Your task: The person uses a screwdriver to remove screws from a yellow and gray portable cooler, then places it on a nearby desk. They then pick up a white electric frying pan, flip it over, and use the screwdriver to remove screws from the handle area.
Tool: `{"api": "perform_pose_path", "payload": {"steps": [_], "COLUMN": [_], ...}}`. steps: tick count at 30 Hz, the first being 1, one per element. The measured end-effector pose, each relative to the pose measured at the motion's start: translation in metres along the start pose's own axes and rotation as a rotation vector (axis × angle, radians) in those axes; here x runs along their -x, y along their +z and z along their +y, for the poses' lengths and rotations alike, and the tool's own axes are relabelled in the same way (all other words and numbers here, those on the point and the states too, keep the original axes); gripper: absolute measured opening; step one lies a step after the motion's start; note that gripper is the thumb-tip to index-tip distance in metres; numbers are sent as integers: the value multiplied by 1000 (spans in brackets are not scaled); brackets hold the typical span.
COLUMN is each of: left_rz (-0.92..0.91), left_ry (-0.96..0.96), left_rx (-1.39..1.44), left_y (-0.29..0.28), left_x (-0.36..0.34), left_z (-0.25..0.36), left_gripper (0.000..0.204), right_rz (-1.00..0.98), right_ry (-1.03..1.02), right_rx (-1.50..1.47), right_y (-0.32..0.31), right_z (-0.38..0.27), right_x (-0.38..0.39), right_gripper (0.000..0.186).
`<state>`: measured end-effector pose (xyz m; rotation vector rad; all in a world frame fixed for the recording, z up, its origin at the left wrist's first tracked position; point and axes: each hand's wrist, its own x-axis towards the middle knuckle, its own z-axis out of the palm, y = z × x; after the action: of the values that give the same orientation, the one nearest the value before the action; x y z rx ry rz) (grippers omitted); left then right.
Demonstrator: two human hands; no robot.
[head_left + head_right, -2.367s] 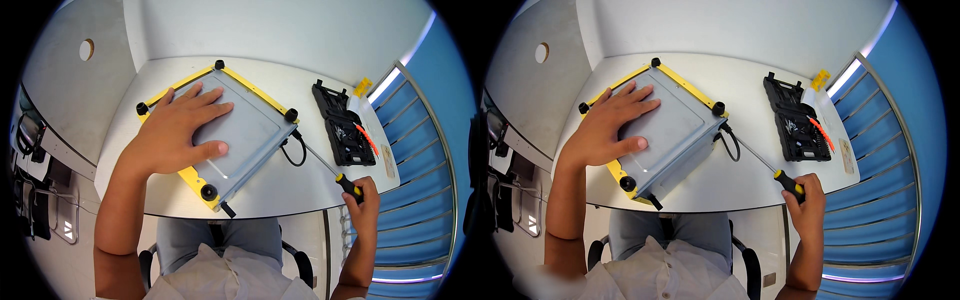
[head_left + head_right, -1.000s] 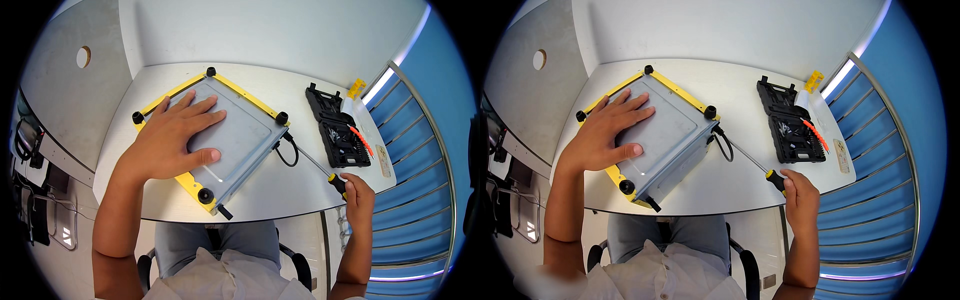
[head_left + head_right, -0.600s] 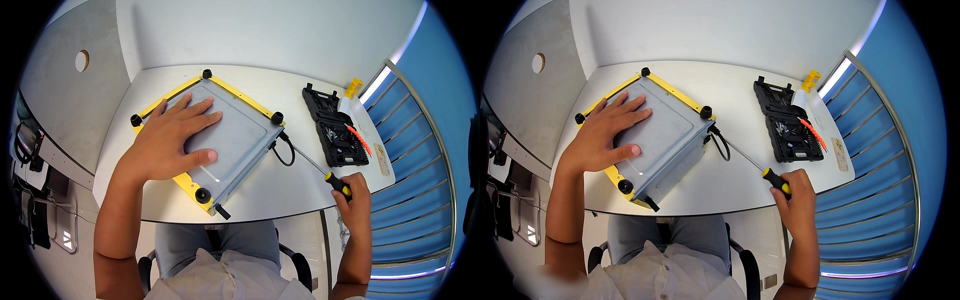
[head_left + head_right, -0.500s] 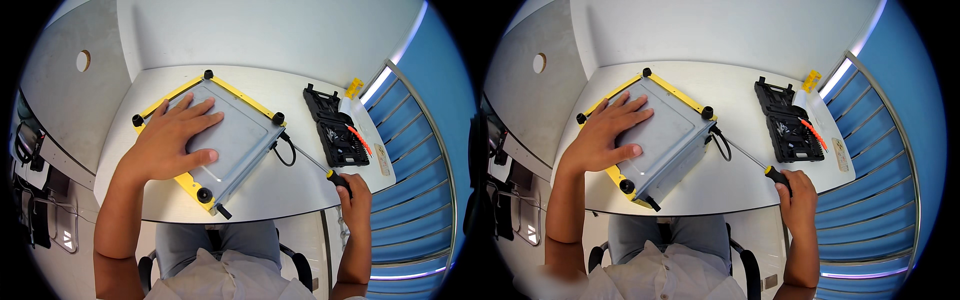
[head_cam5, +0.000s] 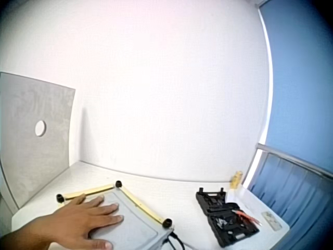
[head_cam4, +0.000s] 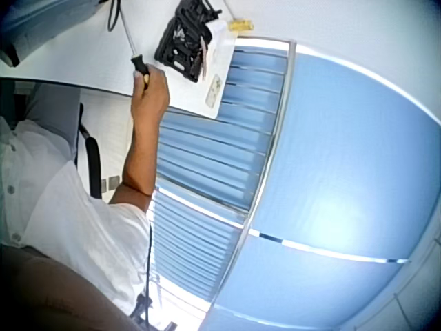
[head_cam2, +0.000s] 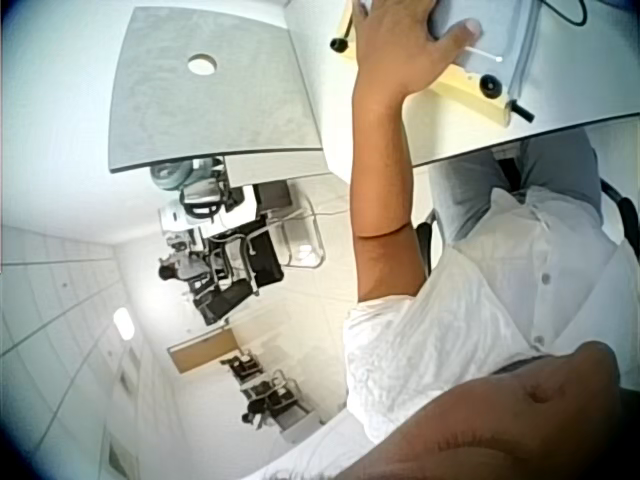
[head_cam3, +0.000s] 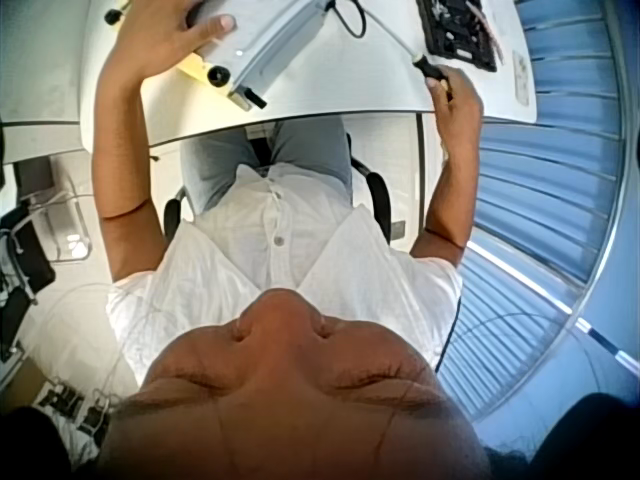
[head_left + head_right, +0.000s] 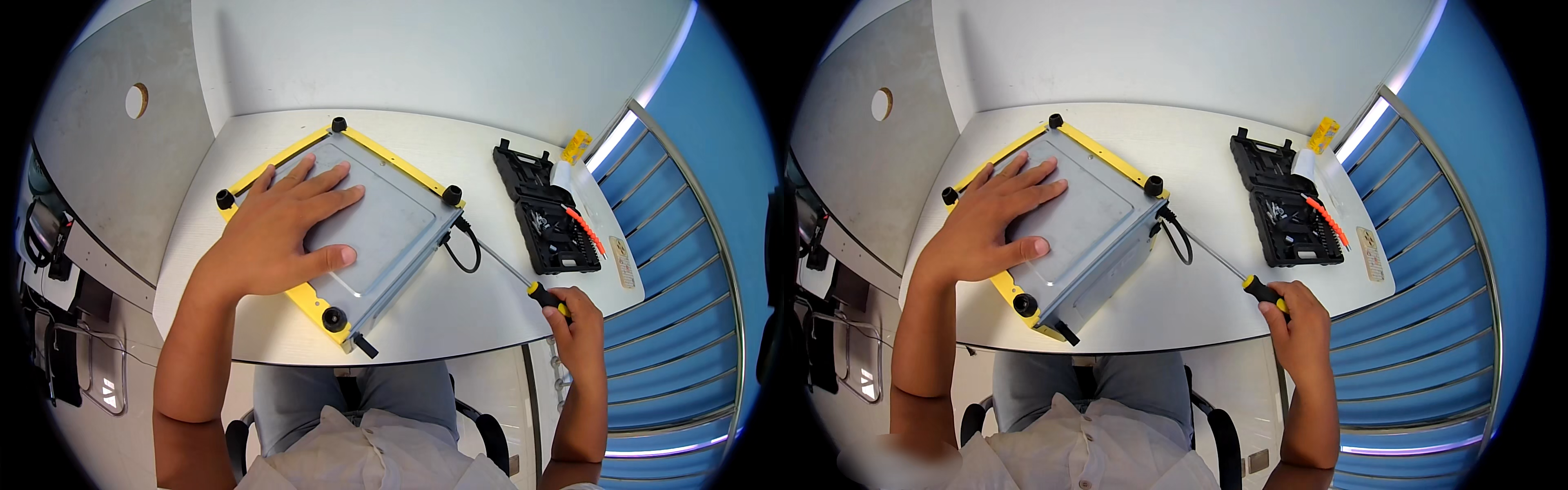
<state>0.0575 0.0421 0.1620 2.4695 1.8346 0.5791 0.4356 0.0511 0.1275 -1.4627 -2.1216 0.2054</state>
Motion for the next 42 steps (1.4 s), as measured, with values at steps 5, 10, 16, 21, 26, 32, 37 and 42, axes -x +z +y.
{"api": "perform_pose_path", "payload": {"steps": [5, 10, 16, 21, 26, 32, 37, 42], "left_rz": [-2, 2, 4, 5, 5, 13, 15, 21], "left_ry": [-5, -6, -12, -14, -18, -16, -17, -26], "left_rx": [3, 12, 11, 13, 19, 15, 8, 13], "left_y": [-2, -1, -1, -2, -3, -1, 0, -1], "left_x": [0, 1, 1, 0, 1, 1, 0, 1], "left_z": [2, 1, 2, 1, 2, 1, 1, 2], "left_gripper": [67, 67, 67, 67, 68, 68, 69, 68], "right_rz": [-15, -60, -80, -37, -196, -3, 19, -24], "right_ry": [23, 98, -44, -90, 167, 3, -58, 79], "right_rx": [-29, 74, 61, 75, -144, 65, 119, -37], "right_y": [2, -7, -3, 2, -3, 1, 2, 0], "right_z": [-7, -22, -10, -7, -20, -14, -3, -12], "right_x": [-2, -3, -2, -2, -1, -2, -1, 0], "right_gripper": [31, 35, 29, 27, 26, 23, 27, 32]}}
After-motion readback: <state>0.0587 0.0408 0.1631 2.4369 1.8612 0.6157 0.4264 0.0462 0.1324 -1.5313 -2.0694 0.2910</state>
